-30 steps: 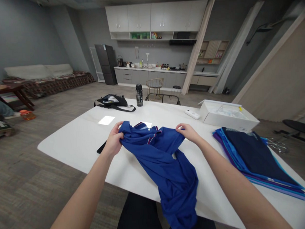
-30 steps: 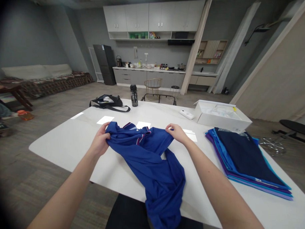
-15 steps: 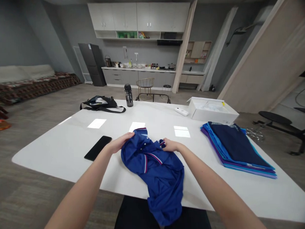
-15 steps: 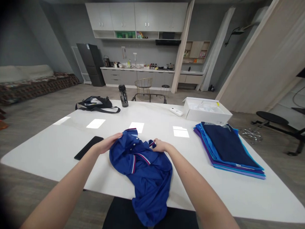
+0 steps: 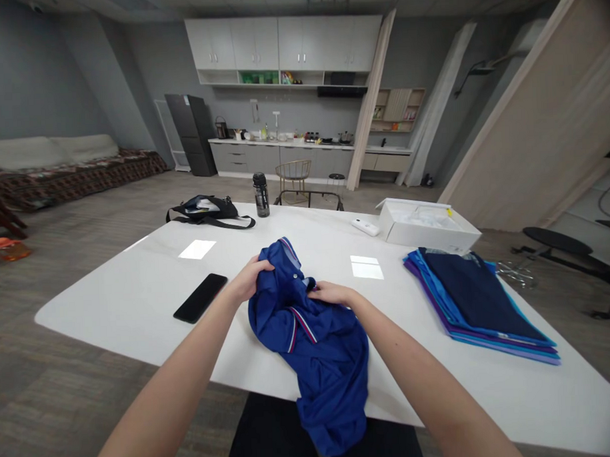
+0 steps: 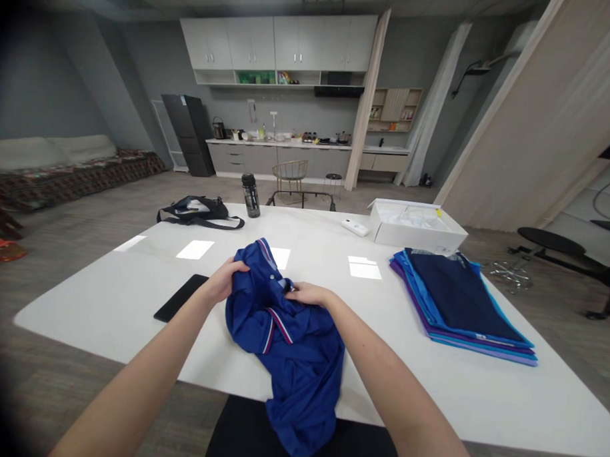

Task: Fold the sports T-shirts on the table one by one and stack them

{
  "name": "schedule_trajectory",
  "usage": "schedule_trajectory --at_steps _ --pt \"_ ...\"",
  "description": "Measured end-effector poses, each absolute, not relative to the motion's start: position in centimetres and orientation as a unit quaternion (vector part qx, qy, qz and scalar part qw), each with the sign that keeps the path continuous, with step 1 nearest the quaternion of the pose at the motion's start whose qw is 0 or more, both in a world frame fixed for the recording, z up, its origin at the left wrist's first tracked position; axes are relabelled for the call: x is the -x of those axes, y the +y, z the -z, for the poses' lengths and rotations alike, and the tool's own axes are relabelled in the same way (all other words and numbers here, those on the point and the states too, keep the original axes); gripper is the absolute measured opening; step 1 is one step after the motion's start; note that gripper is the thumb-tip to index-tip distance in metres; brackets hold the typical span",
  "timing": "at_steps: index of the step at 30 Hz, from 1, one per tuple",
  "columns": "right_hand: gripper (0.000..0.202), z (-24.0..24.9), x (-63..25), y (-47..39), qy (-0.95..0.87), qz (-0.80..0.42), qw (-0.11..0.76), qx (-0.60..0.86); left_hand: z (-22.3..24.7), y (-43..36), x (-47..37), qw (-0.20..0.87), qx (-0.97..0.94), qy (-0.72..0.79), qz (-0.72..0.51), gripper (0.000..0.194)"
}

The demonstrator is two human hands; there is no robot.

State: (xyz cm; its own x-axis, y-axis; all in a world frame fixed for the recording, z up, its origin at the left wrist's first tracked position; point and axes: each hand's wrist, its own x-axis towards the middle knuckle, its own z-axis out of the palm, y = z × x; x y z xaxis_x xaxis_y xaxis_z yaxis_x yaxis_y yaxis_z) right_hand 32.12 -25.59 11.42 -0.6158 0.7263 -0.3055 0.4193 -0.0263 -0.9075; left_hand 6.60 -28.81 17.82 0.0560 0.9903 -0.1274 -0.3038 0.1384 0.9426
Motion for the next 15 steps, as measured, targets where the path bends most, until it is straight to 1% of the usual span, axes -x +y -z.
schedule_trajectory --at_steps 1,3,5,7,11,13,14,15 --pt "0.032 -11.6 -31.8 -26.0 -0.658 -0.622 0.160 0.394 -18.5 -29.1 -7.0 0.620 -0.370 0.429 -0.542 0.027" --pt "0.040 -12.0 -31.0 -26.7 -0.604 -0.673 0.249 0.348 -19.7 -29.6 -7.7 0.633 -0.356 0.400 -0.559 0.030" --pt "0.047 -12.8 -30.5 -27.3 -0.566 -0.692 0.327 0.307 -20.7 -29.7 -8.3 0.641 -0.366 0.368 -0.565 0.035" --pt "0.051 -14.1 -30.3 -27.7 -0.551 -0.679 0.384 0.295 -21.6 -29.5 -8.8 0.632 -0.391 0.347 -0.572 0.038" --pt "0.059 -18.0 -31.4 -28.5 -0.562 -0.603 0.452 0.341 -23.8 -29.2 -9.8 0.564 -0.431 0.358 -0.608 0.042" --pt "0.069 -20.0 -32.5 -29.0 -0.586 -0.568 0.471 0.335 -25.4 -29.5 -10.2 0.520 -0.462 0.355 -0.625 0.054" --pt "0.070 -21.0 -33.2 -29.2 -0.603 -0.551 0.474 0.330 -26.4 -29.8 -10.3 0.503 -0.475 0.349 -0.633 0.063" --pt "0.065 -21.9 -33.9 -29.5 -0.619 -0.532 0.474 0.330 -27.4 -30.2 -10.3 0.491 -0.489 0.342 -0.635 0.070"
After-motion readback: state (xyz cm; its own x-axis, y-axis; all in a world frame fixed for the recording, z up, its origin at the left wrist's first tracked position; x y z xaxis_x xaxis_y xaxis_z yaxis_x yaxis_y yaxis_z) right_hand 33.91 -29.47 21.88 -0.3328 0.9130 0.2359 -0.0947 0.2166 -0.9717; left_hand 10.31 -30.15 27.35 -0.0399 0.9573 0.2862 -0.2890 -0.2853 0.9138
